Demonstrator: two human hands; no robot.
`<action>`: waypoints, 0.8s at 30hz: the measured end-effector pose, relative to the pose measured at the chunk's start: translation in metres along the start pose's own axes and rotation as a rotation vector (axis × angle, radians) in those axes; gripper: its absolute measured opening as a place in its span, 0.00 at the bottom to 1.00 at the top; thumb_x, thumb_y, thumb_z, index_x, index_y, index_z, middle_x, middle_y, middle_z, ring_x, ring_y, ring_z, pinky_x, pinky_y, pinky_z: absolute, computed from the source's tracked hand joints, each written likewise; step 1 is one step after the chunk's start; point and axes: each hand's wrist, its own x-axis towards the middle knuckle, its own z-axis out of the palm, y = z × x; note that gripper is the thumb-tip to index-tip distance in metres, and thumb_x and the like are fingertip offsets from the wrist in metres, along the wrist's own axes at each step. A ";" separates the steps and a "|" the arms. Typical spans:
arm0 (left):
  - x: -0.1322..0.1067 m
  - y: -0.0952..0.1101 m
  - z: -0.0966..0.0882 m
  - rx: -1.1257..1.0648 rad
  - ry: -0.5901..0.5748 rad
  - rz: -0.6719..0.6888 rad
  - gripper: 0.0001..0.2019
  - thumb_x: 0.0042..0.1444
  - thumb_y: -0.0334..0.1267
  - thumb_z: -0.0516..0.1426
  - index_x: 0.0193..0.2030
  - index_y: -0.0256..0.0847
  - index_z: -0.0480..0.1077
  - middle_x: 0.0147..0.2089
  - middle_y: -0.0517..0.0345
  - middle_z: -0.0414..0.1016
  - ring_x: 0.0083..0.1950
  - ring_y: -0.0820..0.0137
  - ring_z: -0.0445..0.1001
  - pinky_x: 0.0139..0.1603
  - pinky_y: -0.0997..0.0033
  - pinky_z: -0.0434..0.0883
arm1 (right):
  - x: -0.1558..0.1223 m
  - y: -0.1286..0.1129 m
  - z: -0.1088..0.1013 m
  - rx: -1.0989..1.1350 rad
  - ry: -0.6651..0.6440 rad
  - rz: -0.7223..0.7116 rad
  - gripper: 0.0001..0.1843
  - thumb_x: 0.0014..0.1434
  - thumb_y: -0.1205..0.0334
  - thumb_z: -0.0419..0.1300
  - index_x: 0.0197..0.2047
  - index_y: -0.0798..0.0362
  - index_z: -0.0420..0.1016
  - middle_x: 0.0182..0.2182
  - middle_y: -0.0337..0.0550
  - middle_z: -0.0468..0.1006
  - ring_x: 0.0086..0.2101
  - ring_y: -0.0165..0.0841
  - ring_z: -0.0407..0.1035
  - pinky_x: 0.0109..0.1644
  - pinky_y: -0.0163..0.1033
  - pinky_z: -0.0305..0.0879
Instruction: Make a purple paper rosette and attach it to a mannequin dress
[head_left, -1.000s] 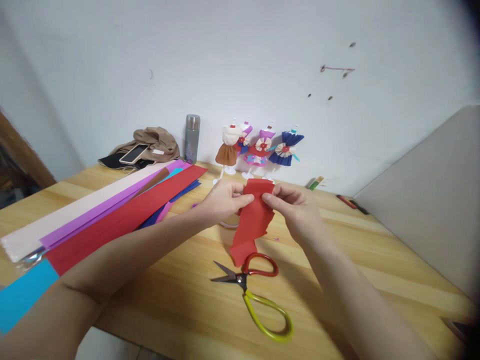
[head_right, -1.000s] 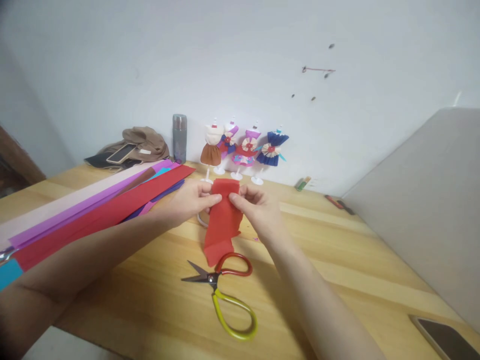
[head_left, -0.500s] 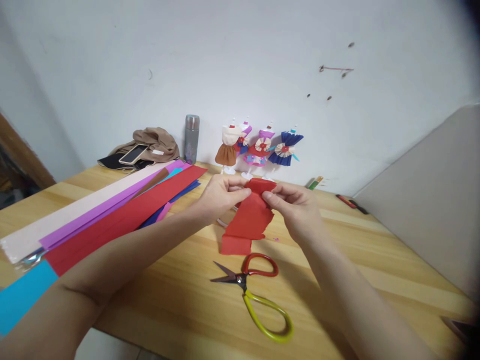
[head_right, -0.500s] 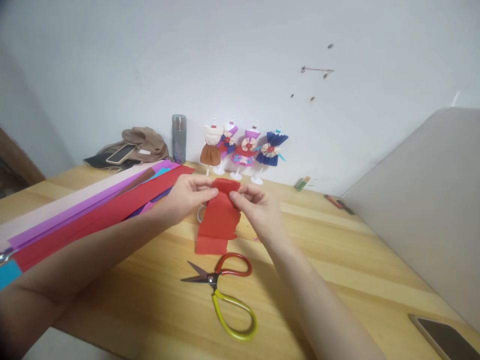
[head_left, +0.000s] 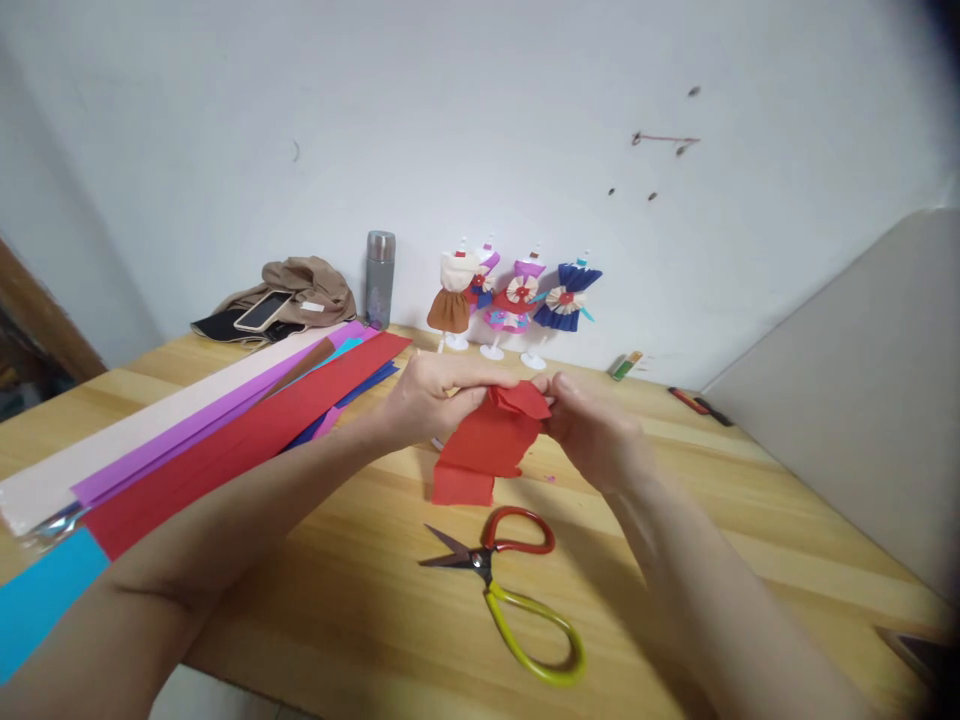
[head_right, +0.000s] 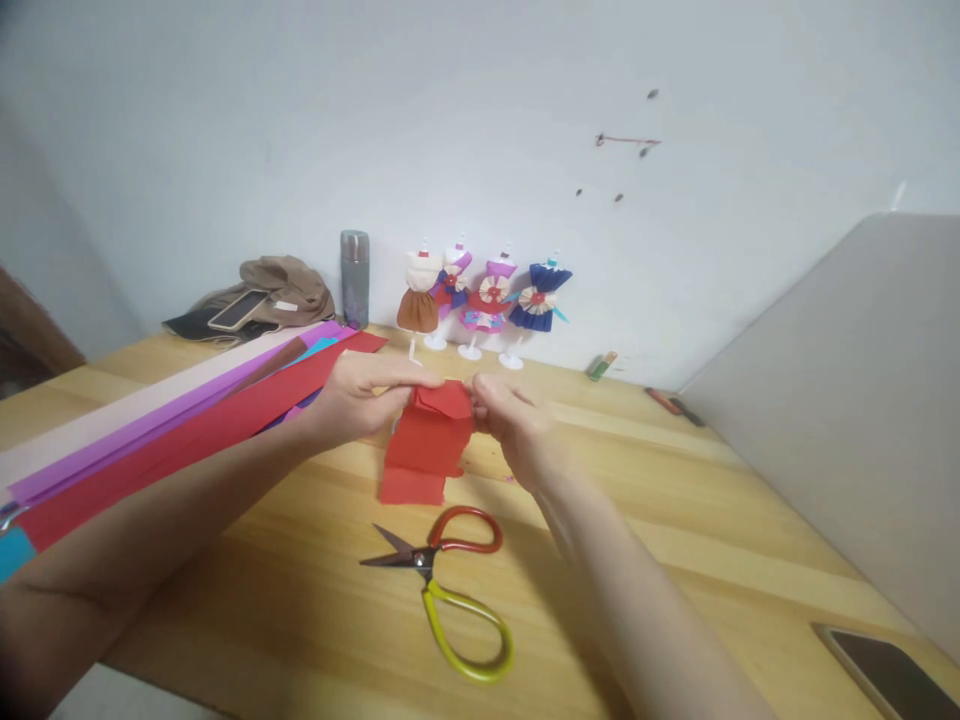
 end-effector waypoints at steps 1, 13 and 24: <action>0.000 0.000 0.000 0.032 -0.013 0.038 0.13 0.55 0.30 0.56 0.37 0.44 0.82 0.41 0.55 0.84 0.42 0.68 0.81 0.48 0.69 0.76 | -0.001 -0.001 0.001 -0.021 -0.020 -0.003 0.26 0.39 0.35 0.71 0.22 0.50 0.74 0.20 0.39 0.74 0.22 0.32 0.66 0.27 0.39 0.65; -0.001 -0.008 0.000 -0.303 -0.023 -0.212 0.18 0.63 0.42 0.54 0.54 0.39 0.77 0.46 0.50 0.81 0.45 0.67 0.79 0.49 0.68 0.74 | -0.007 0.001 0.009 -0.196 0.178 -0.228 0.15 0.44 0.50 0.73 0.22 0.47 0.73 0.19 0.36 0.71 0.21 0.31 0.63 0.25 0.39 0.62; 0.003 -0.003 0.011 -0.374 0.021 -0.393 0.07 0.52 0.37 0.62 0.30 0.34 0.77 0.29 0.58 0.78 0.31 0.75 0.74 0.34 0.76 0.70 | -0.010 0.008 0.007 -0.435 0.230 -0.417 0.06 0.53 0.56 0.67 0.30 0.47 0.77 0.24 0.38 0.77 0.27 0.34 0.69 0.32 0.41 0.65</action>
